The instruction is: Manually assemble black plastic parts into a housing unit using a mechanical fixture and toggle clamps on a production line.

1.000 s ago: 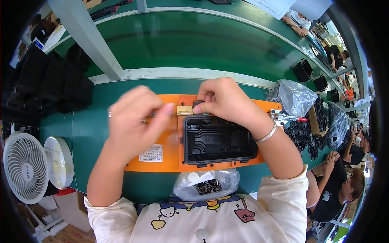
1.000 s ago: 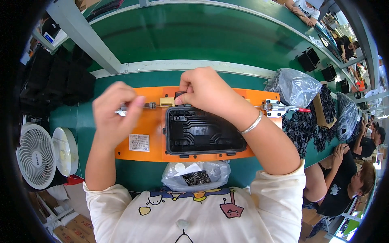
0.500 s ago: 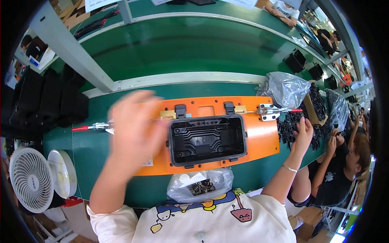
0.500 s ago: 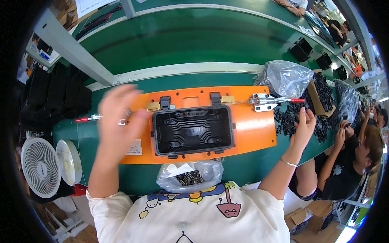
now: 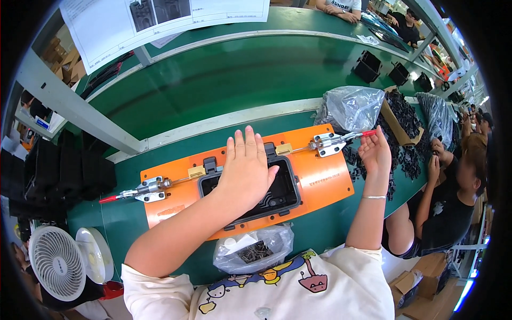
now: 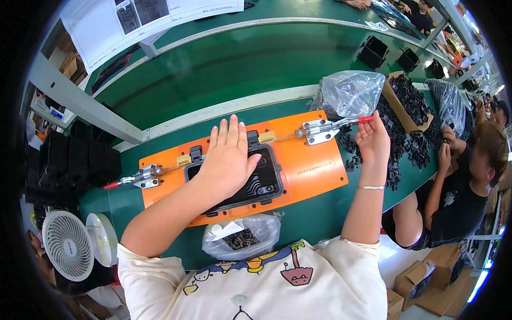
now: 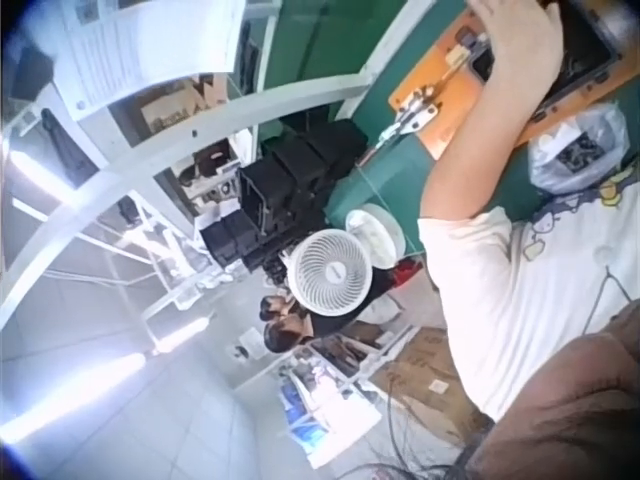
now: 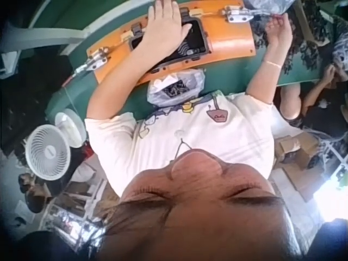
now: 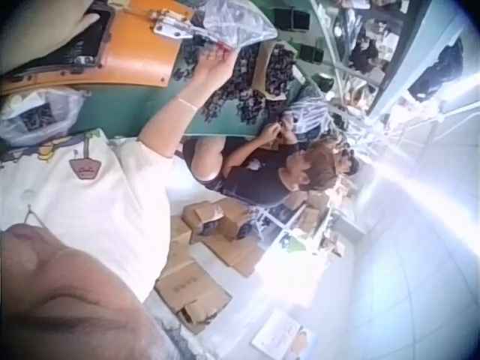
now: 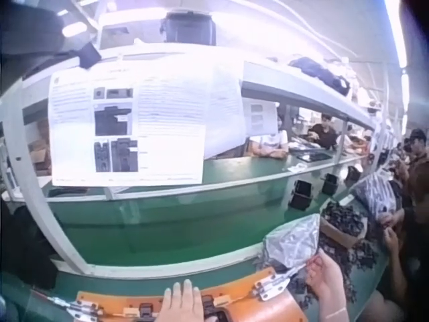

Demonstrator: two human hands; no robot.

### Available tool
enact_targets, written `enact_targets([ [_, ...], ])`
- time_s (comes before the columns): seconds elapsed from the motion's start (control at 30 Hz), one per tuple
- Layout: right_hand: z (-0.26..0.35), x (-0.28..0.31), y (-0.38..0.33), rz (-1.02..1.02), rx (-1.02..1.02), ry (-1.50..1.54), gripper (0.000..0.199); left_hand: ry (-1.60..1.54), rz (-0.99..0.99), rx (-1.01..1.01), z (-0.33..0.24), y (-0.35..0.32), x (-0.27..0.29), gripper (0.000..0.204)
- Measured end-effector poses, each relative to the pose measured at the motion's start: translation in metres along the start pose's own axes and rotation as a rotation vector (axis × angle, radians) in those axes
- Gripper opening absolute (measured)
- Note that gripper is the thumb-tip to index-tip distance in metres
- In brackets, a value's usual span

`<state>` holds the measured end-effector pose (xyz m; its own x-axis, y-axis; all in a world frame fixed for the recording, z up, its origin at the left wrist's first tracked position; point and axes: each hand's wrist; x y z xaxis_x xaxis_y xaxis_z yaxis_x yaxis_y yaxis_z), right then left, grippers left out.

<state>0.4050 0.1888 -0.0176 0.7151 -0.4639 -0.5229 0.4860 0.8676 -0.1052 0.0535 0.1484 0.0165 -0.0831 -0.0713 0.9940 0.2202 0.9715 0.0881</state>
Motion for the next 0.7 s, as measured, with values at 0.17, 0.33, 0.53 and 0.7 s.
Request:
enact_targets([
  [0.17, 0.005, -0.037, -0.011, -0.130, 0.332, -0.135, 0.027, -0.042, -0.066, 0.016, -0.004, 0.001, -0.005, 0.064],
  [0.33, 0.018, -0.065, -0.005, 0.056, 0.571, 0.043, 0.028, -0.100, -0.153, -0.016, -0.003, 0.002, -0.007, 0.059],
  [0.53, 0.032, -0.084, 0.000, 0.293, 0.513, 0.106, 0.036, -0.106, -0.149, -0.023, -0.004, 0.003, -0.004, 0.059],
  [0.7, 0.034, -0.091, -0.006, 0.283, 0.547, 0.021, 0.036, -0.134, -0.155, -0.015, -0.004, 0.003, -0.004, 0.059],
])
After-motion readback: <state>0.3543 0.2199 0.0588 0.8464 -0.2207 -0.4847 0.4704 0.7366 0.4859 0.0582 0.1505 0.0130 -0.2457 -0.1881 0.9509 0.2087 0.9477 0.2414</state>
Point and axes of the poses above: each hand's wrist, its own y-axis towards the middle knuckle, its own x-axis out of the back of the hand, z = x × y, and after that the axes turned 15 degrees about x, right-handed
